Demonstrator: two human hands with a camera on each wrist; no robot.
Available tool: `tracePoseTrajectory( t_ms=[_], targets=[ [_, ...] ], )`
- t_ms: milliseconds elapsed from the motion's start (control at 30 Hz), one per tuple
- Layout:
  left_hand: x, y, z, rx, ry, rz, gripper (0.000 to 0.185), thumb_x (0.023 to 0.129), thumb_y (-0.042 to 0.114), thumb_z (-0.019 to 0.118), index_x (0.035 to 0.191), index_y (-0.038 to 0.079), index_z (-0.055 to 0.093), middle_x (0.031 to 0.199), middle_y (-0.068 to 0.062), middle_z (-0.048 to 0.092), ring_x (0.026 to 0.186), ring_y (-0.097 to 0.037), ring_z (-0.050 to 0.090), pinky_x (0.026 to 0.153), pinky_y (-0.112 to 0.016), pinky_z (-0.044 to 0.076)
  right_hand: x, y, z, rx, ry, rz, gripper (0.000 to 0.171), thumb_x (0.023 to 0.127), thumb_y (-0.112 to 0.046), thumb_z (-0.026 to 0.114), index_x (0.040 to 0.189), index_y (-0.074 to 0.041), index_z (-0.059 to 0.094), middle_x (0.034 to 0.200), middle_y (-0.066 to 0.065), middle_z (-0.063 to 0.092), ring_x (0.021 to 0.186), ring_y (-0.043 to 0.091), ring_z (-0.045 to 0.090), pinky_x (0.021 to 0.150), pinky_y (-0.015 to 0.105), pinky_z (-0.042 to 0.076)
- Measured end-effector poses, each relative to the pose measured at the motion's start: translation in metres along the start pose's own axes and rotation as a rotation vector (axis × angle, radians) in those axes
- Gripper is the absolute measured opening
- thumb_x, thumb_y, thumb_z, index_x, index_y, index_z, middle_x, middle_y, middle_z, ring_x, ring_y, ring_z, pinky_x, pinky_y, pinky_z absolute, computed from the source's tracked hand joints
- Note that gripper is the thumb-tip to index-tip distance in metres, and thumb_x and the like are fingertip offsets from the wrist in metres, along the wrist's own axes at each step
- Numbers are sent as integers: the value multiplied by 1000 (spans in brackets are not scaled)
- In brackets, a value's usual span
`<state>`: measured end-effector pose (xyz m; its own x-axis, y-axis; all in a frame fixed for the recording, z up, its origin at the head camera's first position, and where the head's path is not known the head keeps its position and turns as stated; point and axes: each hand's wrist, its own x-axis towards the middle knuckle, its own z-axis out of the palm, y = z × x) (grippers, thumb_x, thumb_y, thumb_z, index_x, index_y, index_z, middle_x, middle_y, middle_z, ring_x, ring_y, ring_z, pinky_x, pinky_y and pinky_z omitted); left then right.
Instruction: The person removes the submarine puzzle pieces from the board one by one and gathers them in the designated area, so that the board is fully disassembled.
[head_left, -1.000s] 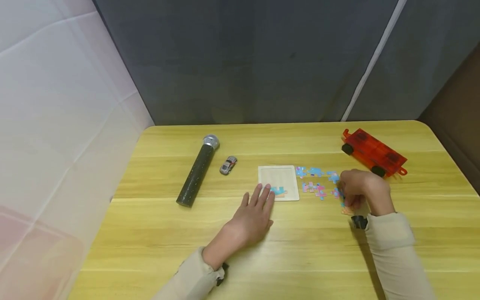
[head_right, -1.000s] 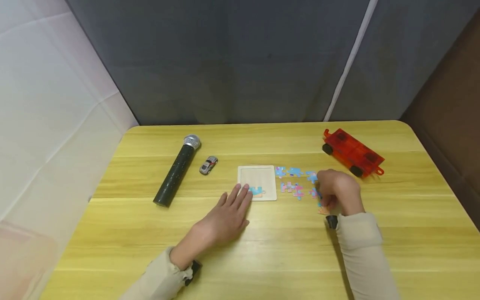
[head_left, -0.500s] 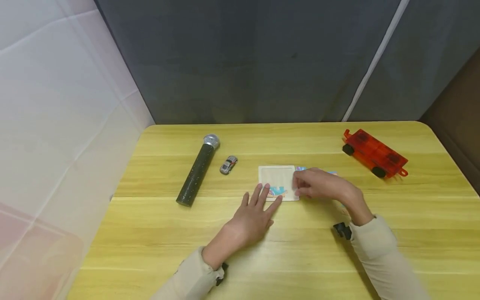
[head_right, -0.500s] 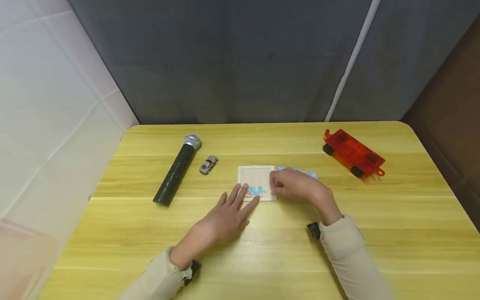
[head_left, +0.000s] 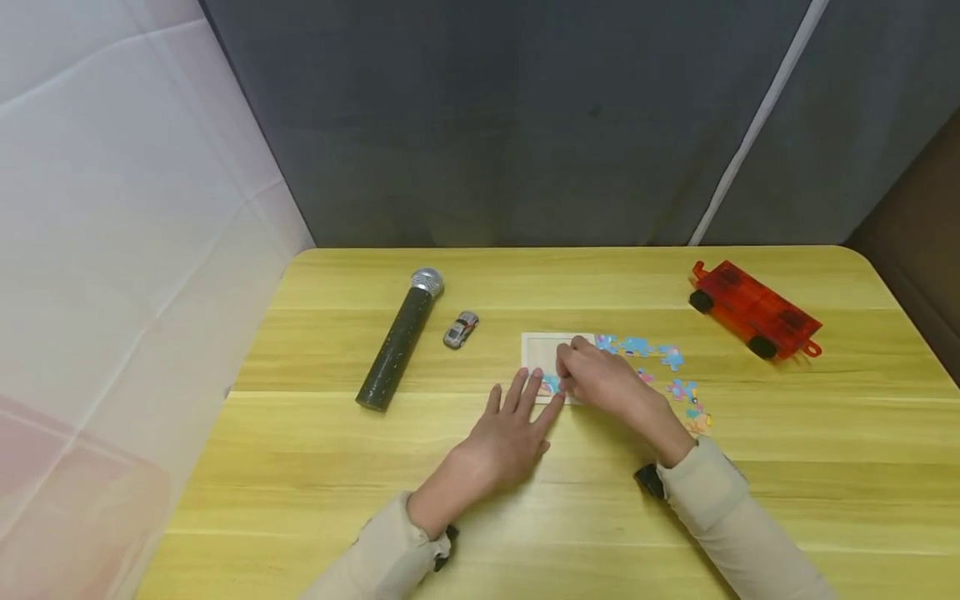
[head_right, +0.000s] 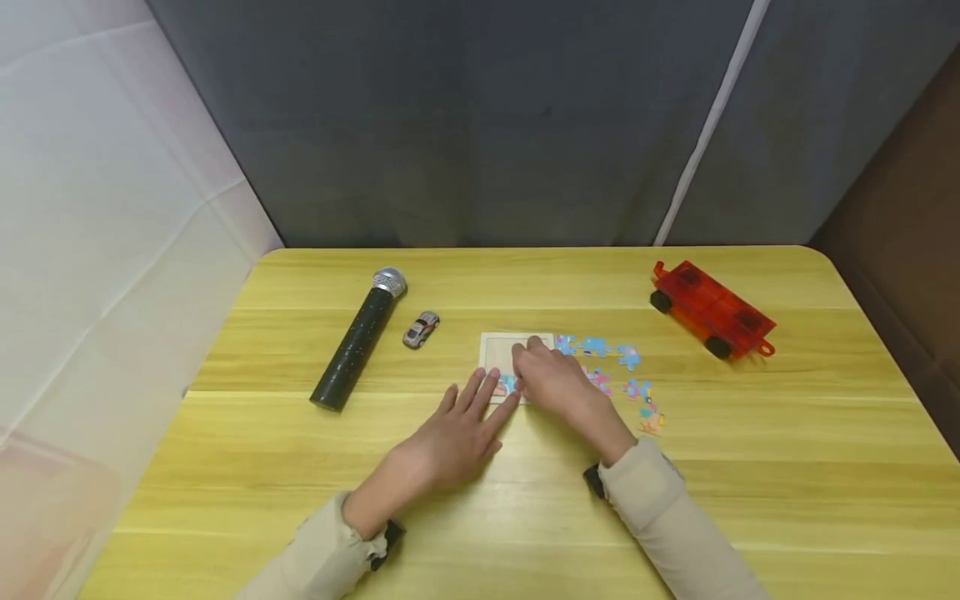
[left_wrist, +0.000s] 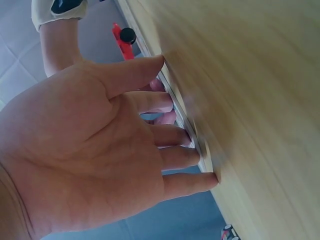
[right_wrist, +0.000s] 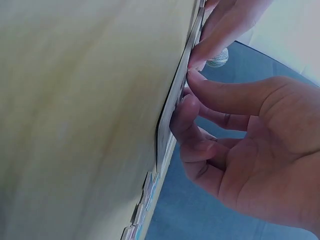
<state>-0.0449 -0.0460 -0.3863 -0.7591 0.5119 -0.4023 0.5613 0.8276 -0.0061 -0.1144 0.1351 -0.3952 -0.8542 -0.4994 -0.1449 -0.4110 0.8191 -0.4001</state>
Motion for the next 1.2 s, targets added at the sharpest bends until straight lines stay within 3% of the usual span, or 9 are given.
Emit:
tracePoseTrajectory(
  t_ms=[233,467,733,833,933,1033,1100,1200],
  targets=[
    [-1,1,-1,0,-11,-4,68,118,42,46,178,23,21,184,-21,10,172,-37,9,135,-56,28,1,4,-1,55,6,-30,13,101,-2,76,98,-7,64,94,6,64,78,17,56,66,30,53],
    [-1,2,0,24,-5,-7,71,117,47,47,178,23,21,183,-23,10,172,-37,10,134,-56,29,3,13,-6,177,28,-129,20,98,3,78,89,-7,63,80,2,67,71,10,54,74,31,52],
    [-3,1,1,24,15,-6,70,116,47,48,177,21,24,182,-24,14,171,-39,13,134,-57,30,-5,32,-35,333,-22,-50,15,102,-3,76,93,-5,63,80,4,66,67,15,56,63,26,46],
    [-5,0,3,11,26,-6,70,116,46,48,177,20,25,182,-25,15,171,-39,14,134,-57,30,-15,43,-45,374,-99,-59,16,104,-2,72,93,-5,62,76,4,64,62,16,56,60,26,48],
    [-5,0,3,3,30,-5,70,116,46,48,177,19,25,182,-25,15,171,-40,14,134,-58,29,-26,54,-54,422,-269,-49,20,105,3,68,89,-5,61,72,2,59,59,14,53,58,26,47],
    [-5,0,3,-1,28,-4,70,117,45,48,177,19,25,182,-26,14,171,-40,14,134,-58,29,-37,61,-60,452,-430,25,24,102,11,65,84,-5,61,68,2,58,55,14,53,55,26,46],
    [-6,-1,3,-2,25,-5,70,117,45,48,177,19,24,182,-26,13,171,-40,14,134,-58,29,-41,63,-61,412,-470,91,25,99,13,65,82,-5,62,64,1,58,52,13,53,53,25,45],
    [-6,-1,3,-2,20,-6,70,117,45,47,177,19,23,182,-26,13,171,-40,13,134,-58,29,-43,59,-57,326,-442,194,27,98,15,58,80,-5,63,62,2,58,50,13,55,51,24,46]
  ],
)
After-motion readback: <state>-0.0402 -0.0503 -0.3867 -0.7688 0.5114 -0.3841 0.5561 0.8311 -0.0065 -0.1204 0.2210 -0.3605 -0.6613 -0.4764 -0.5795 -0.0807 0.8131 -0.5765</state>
